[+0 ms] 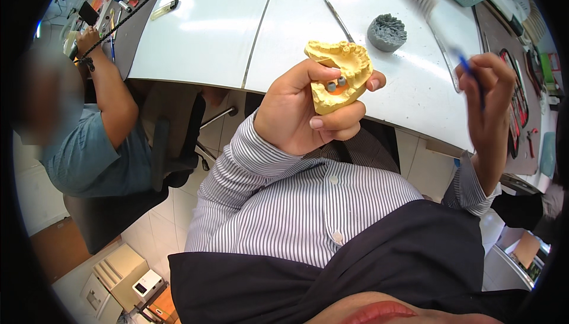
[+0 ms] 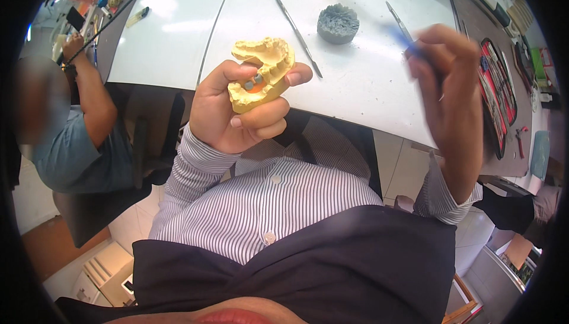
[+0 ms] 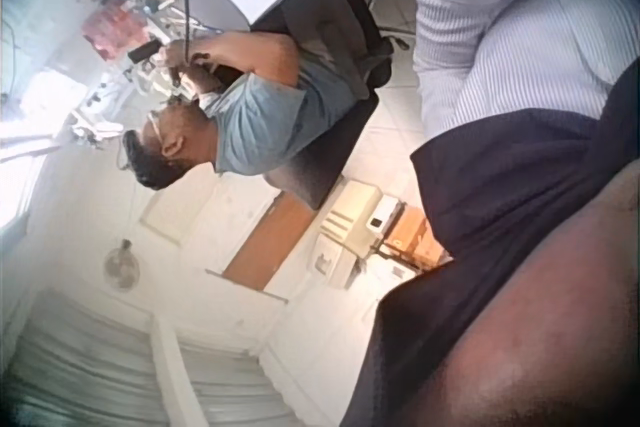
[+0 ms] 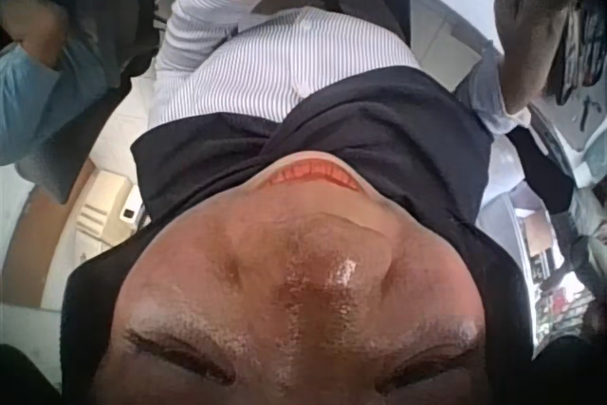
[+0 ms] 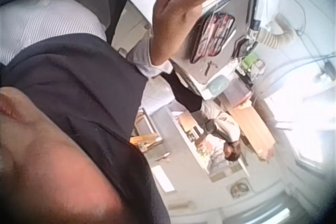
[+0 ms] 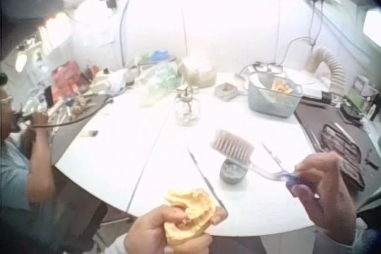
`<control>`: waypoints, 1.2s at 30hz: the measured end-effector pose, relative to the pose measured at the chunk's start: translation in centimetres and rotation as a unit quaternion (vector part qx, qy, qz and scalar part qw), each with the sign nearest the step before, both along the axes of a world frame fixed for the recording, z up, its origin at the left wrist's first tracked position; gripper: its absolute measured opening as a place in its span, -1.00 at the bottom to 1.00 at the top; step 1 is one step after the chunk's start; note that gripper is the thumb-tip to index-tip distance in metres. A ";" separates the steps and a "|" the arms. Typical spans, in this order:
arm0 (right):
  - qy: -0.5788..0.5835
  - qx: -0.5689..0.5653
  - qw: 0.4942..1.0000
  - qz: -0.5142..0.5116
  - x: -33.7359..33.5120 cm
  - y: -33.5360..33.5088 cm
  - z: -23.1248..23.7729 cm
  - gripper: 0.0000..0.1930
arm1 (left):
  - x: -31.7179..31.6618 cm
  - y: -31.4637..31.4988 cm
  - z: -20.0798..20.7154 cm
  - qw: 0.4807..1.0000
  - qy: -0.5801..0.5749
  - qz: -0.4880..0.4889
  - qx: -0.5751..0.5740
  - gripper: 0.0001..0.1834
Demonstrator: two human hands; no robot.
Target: The person holds a yellow dental cast in their left hand and uses a metal dental tool to scrape and shape the material around the teeth. They rotate the cast to access different angles and occasionally use a brush to clean the surface.
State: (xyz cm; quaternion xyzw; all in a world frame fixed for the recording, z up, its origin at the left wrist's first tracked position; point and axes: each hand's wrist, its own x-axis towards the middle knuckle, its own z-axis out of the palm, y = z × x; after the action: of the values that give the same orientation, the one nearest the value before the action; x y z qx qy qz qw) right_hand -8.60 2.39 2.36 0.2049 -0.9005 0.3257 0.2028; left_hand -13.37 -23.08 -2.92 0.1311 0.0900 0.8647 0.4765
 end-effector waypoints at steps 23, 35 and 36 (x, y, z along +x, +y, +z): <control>-0.093 0.139 0.984 0.067 -2.1 -2.9 1.5 -0.70 | -1.3 -0.1 -0.3 0.970 0.049 0.111 -0.211 -0.57; -0.088 0.120 0.988 0.042 -1.6 -2.5 0.4 -0.61 | -1.2 -0.2 -0.3 0.954 0.080 0.165 -0.237 -0.50; -0.083 0.130 0.987 0.035 -1.5 -2.1 0.6 -0.60 | -1.4 -0.3 -0.4 0.955 0.081 0.162 -0.236 -0.50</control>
State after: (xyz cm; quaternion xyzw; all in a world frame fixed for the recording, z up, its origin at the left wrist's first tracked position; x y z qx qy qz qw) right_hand -10.12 0.31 3.01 0.2331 -0.9410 0.2292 0.0873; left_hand -14.73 -23.38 -3.28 0.0685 0.3500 0.8709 0.3382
